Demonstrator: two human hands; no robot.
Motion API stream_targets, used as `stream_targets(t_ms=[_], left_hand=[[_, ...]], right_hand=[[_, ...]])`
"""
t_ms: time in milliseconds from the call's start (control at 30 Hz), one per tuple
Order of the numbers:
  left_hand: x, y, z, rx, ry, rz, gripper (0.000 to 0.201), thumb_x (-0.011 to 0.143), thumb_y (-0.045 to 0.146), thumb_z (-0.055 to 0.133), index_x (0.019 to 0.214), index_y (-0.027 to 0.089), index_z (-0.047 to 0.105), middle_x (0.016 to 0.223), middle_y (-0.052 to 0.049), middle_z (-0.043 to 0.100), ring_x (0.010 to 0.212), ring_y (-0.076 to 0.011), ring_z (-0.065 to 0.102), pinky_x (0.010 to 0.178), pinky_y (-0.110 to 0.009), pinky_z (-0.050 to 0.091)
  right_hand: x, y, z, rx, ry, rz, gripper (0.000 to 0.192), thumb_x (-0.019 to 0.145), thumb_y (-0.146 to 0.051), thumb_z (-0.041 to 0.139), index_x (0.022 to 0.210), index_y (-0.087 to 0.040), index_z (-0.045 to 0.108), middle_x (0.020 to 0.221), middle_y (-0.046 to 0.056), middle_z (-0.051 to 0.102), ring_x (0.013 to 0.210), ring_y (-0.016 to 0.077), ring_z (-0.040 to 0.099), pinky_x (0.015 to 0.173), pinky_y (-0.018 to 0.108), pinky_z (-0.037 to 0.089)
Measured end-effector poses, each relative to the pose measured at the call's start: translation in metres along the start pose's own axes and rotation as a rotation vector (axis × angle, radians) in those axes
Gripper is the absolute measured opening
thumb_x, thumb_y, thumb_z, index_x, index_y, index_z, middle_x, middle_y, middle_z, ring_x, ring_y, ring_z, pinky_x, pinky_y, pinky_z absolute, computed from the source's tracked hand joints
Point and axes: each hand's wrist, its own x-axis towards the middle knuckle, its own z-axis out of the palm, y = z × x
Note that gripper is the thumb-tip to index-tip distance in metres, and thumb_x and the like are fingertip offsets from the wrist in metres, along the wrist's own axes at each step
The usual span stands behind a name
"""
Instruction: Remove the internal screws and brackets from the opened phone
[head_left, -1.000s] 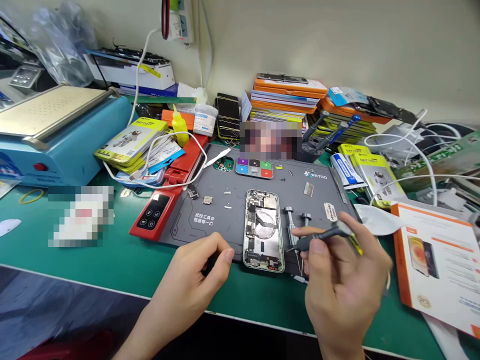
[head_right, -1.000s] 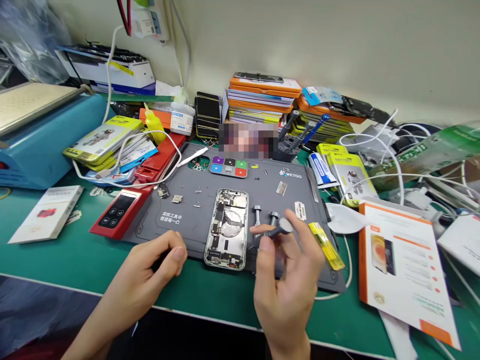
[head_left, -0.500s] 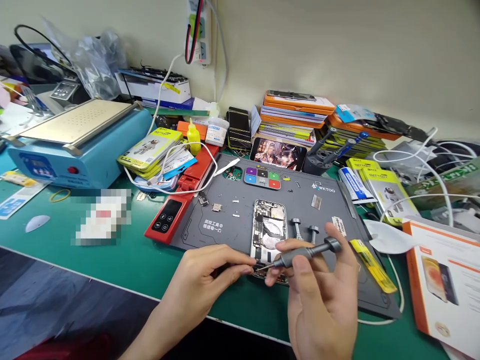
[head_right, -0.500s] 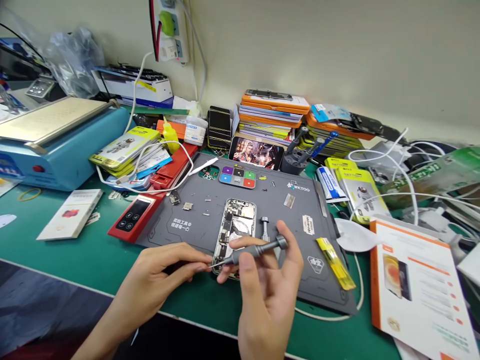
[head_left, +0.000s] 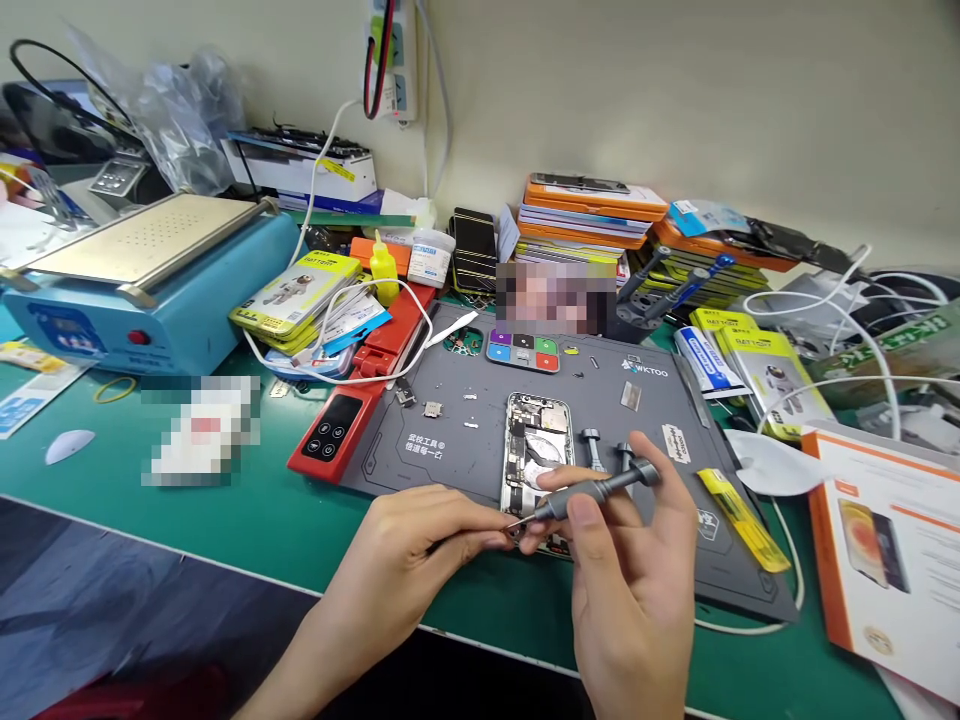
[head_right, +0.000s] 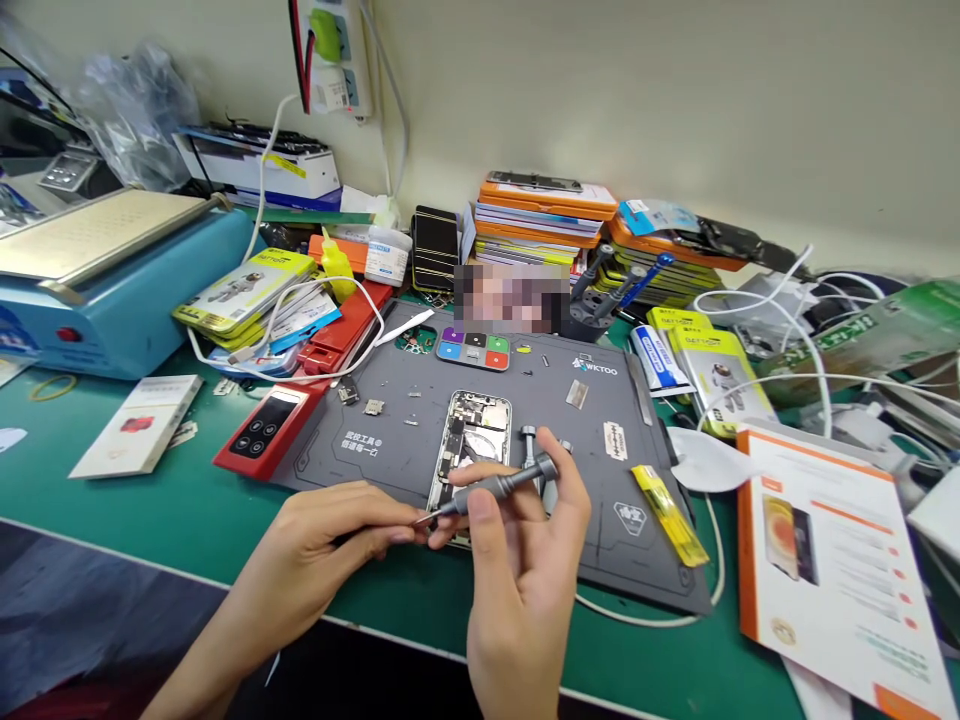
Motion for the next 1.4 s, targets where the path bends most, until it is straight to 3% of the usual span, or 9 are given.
stream_targets(t_ms=[367,733,1033,1400], left_hand=[[-0.0003,0.0013,-0.0011,-0.021,-0.035,0.031,0.027,0.107,0.008,0.069,0.109,0.028,0.085,0.103,0.006,0.087,0.09,-0.0117,0.079,0.087,-0.016,0.056],[0.0009,0.005,-0.003,-0.058,-0.057,0.076,0.02,0.106,0.011,0.072,0.109,0.026,0.084,0.104,0.007,0.088,0.091,-0.0091,0.08,0.089,-0.014,0.055],[0.0015,0.001,-0.0023,-0.116,-0.057,0.231,0.015,0.108,0.015,0.071,0.115,0.02,0.084,0.103,0.002,0.088,0.09,-0.0093,0.081,0.089,-0.013,0.055],[0.0013,0.0019,-0.0032,-0.061,-0.051,0.228,0.012,0.109,0.019,0.071,0.109,0.022,0.083,0.1,0.003,0.088,0.085,-0.0097,0.08,0.085,-0.016,0.053]], right_hand=[[-0.0005,0.0003,-0.0008,0.078,-0.045,0.041,0.056,0.107,-0.041,0.07,0.155,-0.035,0.044,0.101,0.002,0.078,0.062,0.0127,0.071,0.058,0.026,0.065],[0.0015,0.0,-0.0021,0.145,-0.094,0.059,0.05,0.107,-0.037,0.069,0.152,-0.034,0.046,0.099,0.001,0.079,0.063,0.0141,0.074,0.056,0.025,0.065],[0.0015,-0.0041,-0.0054,0.23,-0.102,0.16,0.057,0.104,-0.036,0.075,0.154,-0.035,0.048,0.094,0.0,0.078,0.071,0.0145,0.076,0.062,0.024,0.067],[0.0031,0.0022,-0.007,0.214,-0.162,0.076,0.049,0.108,-0.034,0.068,0.154,-0.034,0.049,0.097,0.0,0.08,0.062,0.0142,0.076,0.056,0.025,0.066]])
